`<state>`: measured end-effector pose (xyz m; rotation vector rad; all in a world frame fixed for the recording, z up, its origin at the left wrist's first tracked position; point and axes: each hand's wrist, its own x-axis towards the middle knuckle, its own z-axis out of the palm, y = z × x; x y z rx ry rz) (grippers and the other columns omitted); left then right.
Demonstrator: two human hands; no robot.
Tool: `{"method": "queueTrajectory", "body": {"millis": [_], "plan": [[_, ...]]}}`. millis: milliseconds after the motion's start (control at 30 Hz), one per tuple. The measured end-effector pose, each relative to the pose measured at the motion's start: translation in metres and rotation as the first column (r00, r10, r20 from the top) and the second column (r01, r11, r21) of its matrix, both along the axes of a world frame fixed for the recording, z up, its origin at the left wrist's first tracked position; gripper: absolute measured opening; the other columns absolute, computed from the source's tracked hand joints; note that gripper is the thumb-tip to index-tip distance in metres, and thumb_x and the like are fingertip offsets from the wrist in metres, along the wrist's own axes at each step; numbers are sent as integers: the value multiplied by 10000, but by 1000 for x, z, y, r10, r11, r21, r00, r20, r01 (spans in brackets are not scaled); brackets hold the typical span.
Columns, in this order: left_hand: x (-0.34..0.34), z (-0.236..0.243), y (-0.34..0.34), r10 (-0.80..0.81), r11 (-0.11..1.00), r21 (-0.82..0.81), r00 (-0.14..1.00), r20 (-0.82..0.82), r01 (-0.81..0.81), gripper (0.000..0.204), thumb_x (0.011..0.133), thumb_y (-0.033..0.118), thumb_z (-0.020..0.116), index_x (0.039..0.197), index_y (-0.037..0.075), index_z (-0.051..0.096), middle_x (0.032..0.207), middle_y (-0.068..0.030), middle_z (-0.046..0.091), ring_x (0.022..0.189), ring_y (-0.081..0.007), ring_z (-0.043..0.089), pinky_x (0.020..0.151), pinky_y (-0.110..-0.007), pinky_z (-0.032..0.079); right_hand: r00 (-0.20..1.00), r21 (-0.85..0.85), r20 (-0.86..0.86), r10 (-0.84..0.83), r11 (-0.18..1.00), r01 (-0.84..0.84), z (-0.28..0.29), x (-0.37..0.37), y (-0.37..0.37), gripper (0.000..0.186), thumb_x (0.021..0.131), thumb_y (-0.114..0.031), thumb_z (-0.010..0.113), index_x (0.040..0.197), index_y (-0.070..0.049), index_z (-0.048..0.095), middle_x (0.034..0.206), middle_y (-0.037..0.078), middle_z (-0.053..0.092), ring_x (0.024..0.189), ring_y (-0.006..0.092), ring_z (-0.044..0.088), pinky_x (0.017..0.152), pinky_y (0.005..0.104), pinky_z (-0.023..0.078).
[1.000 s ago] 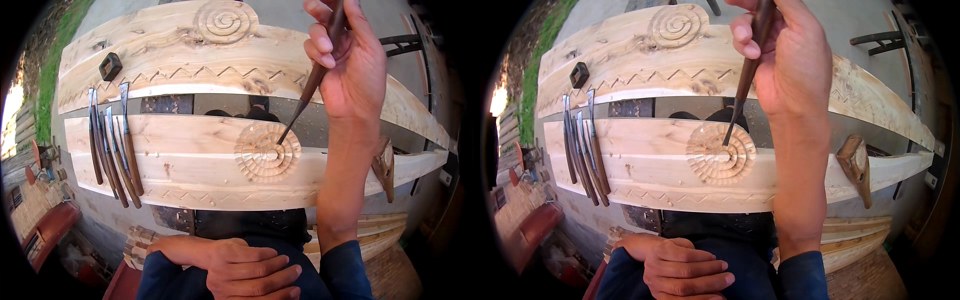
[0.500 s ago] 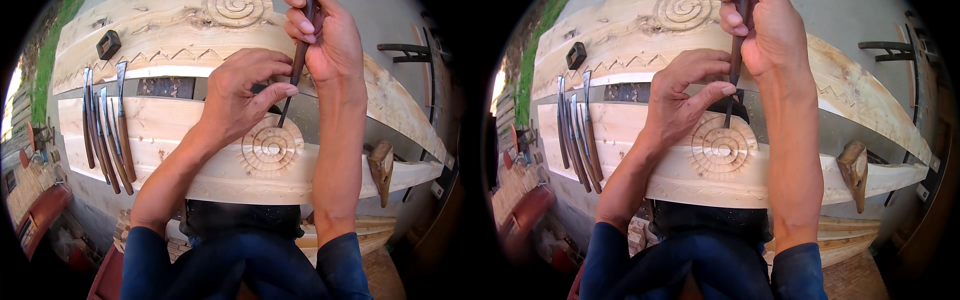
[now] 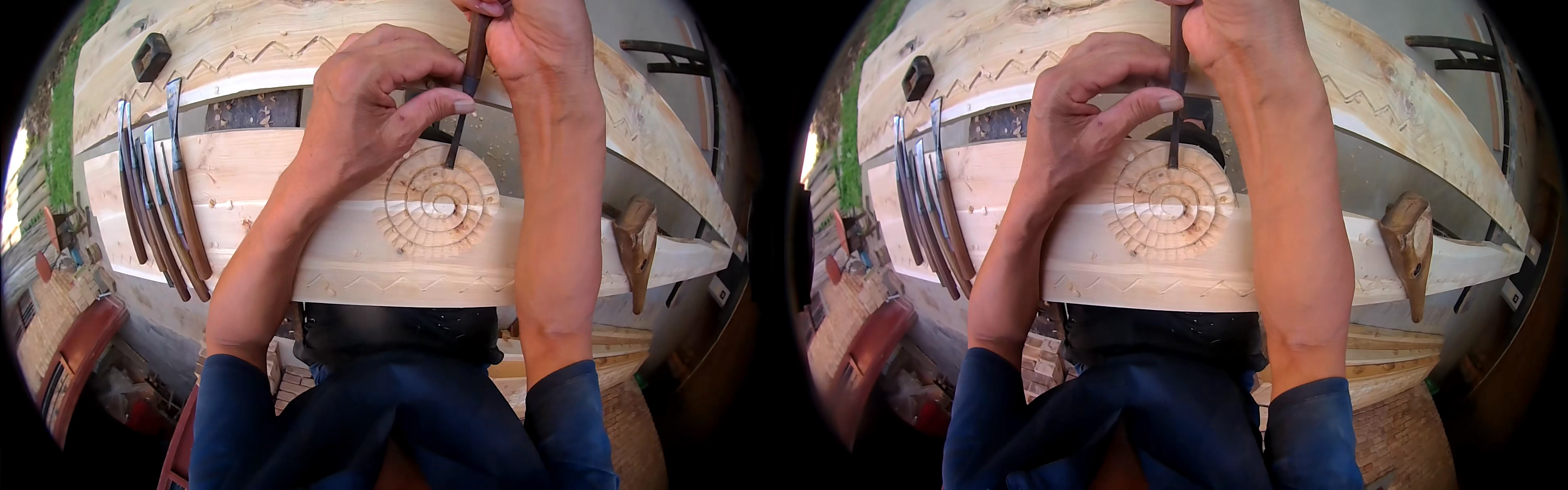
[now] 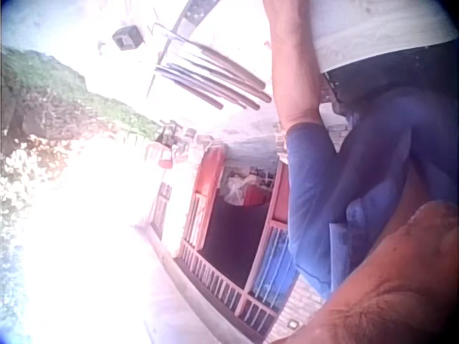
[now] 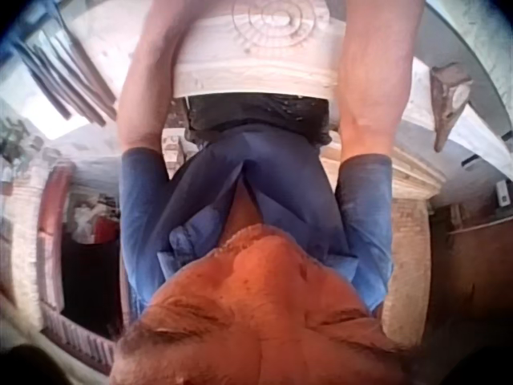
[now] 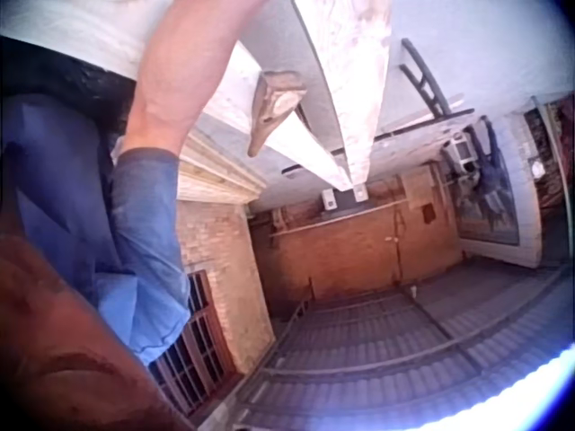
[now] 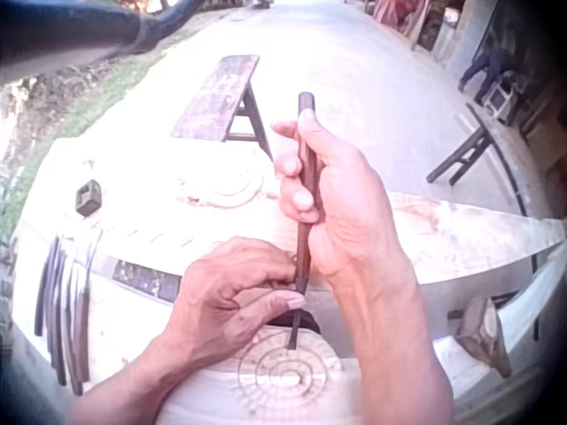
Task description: The person carves a spiral pattern into a large wooden plank using a chisel and a wooden mallet. The person positions the chisel, strikes it with the mallet to remove wood, and uses their fingers to clear shavings from the carving.
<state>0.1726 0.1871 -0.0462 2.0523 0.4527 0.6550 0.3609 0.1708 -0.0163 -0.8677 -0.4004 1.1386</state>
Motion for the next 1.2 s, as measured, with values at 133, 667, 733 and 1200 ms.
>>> {"method": "queueTrajectory", "body": {"millis": [133, 667, 733, 1200], "plan": [[0, 1, -2, 18, 998, -60, 1000, 1, -17, 200, 862, 87, 868, 1039, 17, 809, 1084, -80, 781, 1069, -211, 708, 952, -349, 558, 999, -21, -24, -25, 999, 24, 4, -4, 0, 323, 1151, -306, 519, 1217, 5, 579, 780, 26, 570, 495, 71, 431, 421, 204, 312], [2, 0, 3, 9, 993, 121, 1000, 2, -9, 344, 920, 220, 831, 1216, 74, 734, 1336, -130, 715, 1321, -296, 651, 1223, -580, 346, 998, 61, 67, -3, 998, -1, 7, -15, 1, 311, 1145, -311, 542, 1168, -6, 603, 759, 24, 554, 488, 64, 403, 419, 212, 275], [2, 0, 1, 15, 991, 135, 1000, 14, -16, 336, 920, 218, 829, 1205, 70, 733, 1330, -131, 716, 1315, -300, 651, 1217, -581, 353, 995, 17, 101, -26, 1000, 25, 1, -15, 4, 306, 1143, -308, 550, 1145, -8, 615, 759, 23, 551, 494, 62, 399, 424, 214, 263], [8, 3, -1, 48, 980, 192, 998, 47, -56, 253, 896, 170, 826, 1086, 40, 724, 1287, -151, 716, 1280, -340, 654, 1174, -558, 414, 995, -43, 82, -51, 998, 54, -7, -19, 8, 293, 1136, -272, 566, 1128, 15, 623, 756, 14, 539, 529, 64, 393, 453, 202, 298]]}}
